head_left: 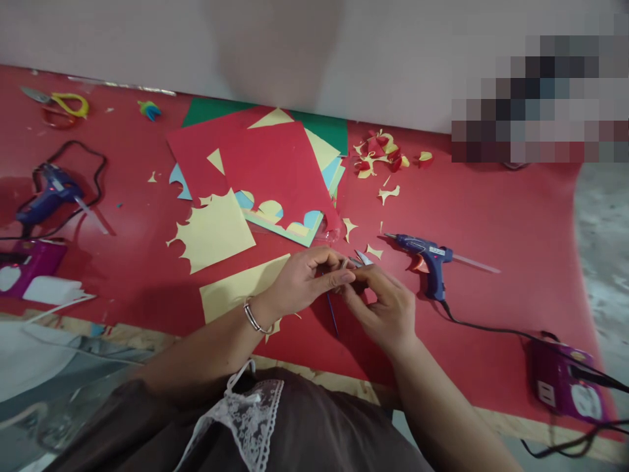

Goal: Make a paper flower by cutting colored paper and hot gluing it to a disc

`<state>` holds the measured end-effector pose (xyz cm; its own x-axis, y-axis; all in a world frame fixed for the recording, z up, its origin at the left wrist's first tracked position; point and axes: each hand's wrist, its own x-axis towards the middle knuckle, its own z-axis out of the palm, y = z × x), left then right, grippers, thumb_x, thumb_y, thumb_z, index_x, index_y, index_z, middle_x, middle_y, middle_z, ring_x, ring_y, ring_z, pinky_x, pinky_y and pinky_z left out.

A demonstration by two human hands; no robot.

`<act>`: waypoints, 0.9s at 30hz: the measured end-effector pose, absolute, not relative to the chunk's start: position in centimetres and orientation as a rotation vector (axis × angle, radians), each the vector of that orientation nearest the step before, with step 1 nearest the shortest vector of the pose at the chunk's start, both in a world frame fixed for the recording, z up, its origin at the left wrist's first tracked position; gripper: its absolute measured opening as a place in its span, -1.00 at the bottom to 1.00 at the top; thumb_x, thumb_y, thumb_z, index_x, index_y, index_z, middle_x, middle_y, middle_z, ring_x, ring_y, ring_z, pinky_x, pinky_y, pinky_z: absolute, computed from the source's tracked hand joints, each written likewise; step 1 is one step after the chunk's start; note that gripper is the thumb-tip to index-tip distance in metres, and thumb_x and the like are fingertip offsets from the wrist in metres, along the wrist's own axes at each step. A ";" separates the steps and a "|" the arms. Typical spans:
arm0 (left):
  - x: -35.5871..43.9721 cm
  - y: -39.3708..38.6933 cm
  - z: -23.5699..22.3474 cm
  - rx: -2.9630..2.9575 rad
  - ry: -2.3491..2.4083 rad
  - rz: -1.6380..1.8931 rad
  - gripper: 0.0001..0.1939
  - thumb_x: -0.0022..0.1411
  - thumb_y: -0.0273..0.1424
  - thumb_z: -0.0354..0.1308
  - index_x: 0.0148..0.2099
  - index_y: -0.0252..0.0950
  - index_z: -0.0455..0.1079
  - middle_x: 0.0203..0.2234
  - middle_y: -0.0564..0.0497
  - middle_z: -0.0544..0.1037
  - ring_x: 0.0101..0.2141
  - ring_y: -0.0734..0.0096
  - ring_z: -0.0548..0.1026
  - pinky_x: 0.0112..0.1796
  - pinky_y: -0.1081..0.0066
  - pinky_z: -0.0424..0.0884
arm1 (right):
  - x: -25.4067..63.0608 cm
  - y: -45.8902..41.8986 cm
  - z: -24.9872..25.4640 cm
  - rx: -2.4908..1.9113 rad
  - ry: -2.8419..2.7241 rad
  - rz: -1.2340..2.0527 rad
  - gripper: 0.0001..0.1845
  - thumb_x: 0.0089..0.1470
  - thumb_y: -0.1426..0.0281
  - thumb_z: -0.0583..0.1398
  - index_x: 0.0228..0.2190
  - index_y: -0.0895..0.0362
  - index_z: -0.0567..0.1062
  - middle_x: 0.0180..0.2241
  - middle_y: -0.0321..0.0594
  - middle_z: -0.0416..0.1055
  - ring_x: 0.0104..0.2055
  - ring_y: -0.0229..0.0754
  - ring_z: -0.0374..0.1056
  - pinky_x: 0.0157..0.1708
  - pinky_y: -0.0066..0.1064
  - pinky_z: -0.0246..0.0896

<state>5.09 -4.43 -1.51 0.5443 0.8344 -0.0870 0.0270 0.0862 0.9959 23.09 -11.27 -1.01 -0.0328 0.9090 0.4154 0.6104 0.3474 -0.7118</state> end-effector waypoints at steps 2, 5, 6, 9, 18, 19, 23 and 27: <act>5.4 -4.6 -1.5 1.348 0.810 0.717 -0.43 0.28 0.12 0.40 -0.38 -0.23 0.32 -0.43 0.05 0.49 -0.34 0.39 0.43 -0.25 0.37 0.38 | 23.0 -11.3 -1.0 -1.349 -1.751 0.395 -0.86 0.31 0.48 0.27 -0.33 0.07 0.54 -0.45 -0.30 0.52 -0.45 -0.26 0.43 -0.42 -0.42 0.36; 6.0 -4.7 -1.4 1.240 0.775 0.697 -0.41 0.26 0.14 0.40 -0.39 -0.24 0.32 -0.48 0.08 0.45 -0.40 0.43 0.39 -0.28 0.38 0.37 | 22.9 -11.2 -1.1 -1.348 -1.741 0.329 -0.85 0.30 0.50 0.27 -0.35 0.06 0.51 -0.47 -0.33 0.48 -0.46 -0.27 0.40 -0.42 -0.42 0.35; 6.2 -4.7 -1.4 1.194 0.764 0.676 -0.41 0.26 0.15 0.40 -0.39 -0.25 0.34 -0.49 0.08 0.45 -0.40 0.44 0.39 -0.28 0.37 0.37 | 22.9 -11.2 -1.1 -1.356 -1.722 0.311 -0.84 0.30 0.50 0.28 -0.35 0.06 0.50 -0.47 -0.34 0.48 -0.46 -0.28 0.39 -0.42 -0.42 0.34; 6.4 -4.6 -1.3 1.083 0.737 0.604 -0.41 0.27 0.18 0.36 -0.36 -0.26 0.40 -0.46 0.06 0.47 -0.38 0.44 0.43 -0.23 0.36 0.42 | 23.1 -11.1 -1.2 -1.407 -1.633 0.288 -0.88 0.31 0.49 0.29 -0.30 0.05 0.52 -0.42 -0.33 0.52 -0.43 -0.27 0.41 -0.39 -0.40 0.35; 2.2 -2.5 -0.2 1.424 0.837 0.305 -0.58 0.45 -0.03 0.25 -0.30 -0.27 0.47 -0.45 0.01 0.58 -0.42 0.44 0.51 -0.35 0.41 0.37 | 25.1 -11.3 -2.5 -1.495 -1.801 0.294 -0.96 0.38 0.42 0.28 -0.16 0.06 0.57 -0.30 -0.20 0.58 -0.27 -0.13 0.52 -0.29 -0.30 0.42; 1.8 -2.3 0.1 1.542 0.855 0.257 -0.60 0.47 -0.08 0.23 -0.31 -0.27 0.49 -0.45 0.01 0.59 -0.42 0.43 0.51 -0.34 0.41 0.36 | 25.2 -11.3 -2.7 -1.501 -1.864 0.295 -0.96 0.39 0.41 0.27 -0.16 0.06 0.57 -0.29 -0.18 0.59 -0.25 -0.10 0.52 -0.27 -0.28 0.43; 1.5 -2.3 1.0 1.848 0.829 0.037 -0.67 0.51 -0.25 0.19 -0.33 -0.25 0.56 -0.38 0.00 0.66 -0.37 0.39 0.56 -0.31 0.37 0.33 | 25.1 -11.4 -3.2 -1.563 -2.055 0.271 -0.91 0.39 0.36 0.27 -0.11 0.07 0.58 -0.16 -0.09 0.62 -0.11 0.02 0.52 -0.15 -0.18 0.46; 1.5 -2.5 0.7 2.021 0.961 0.047 -0.73 0.46 -0.31 0.25 -0.34 -0.24 0.51 -0.38 0.02 0.61 -0.37 0.36 0.52 -0.34 0.34 0.28 | 25.0 -11.6 -3.4 -1.615 -2.085 0.291 -0.85 0.38 0.33 0.26 -0.05 0.05 0.58 -0.15 -0.09 0.61 -0.08 0.05 0.52 -0.13 -0.16 0.47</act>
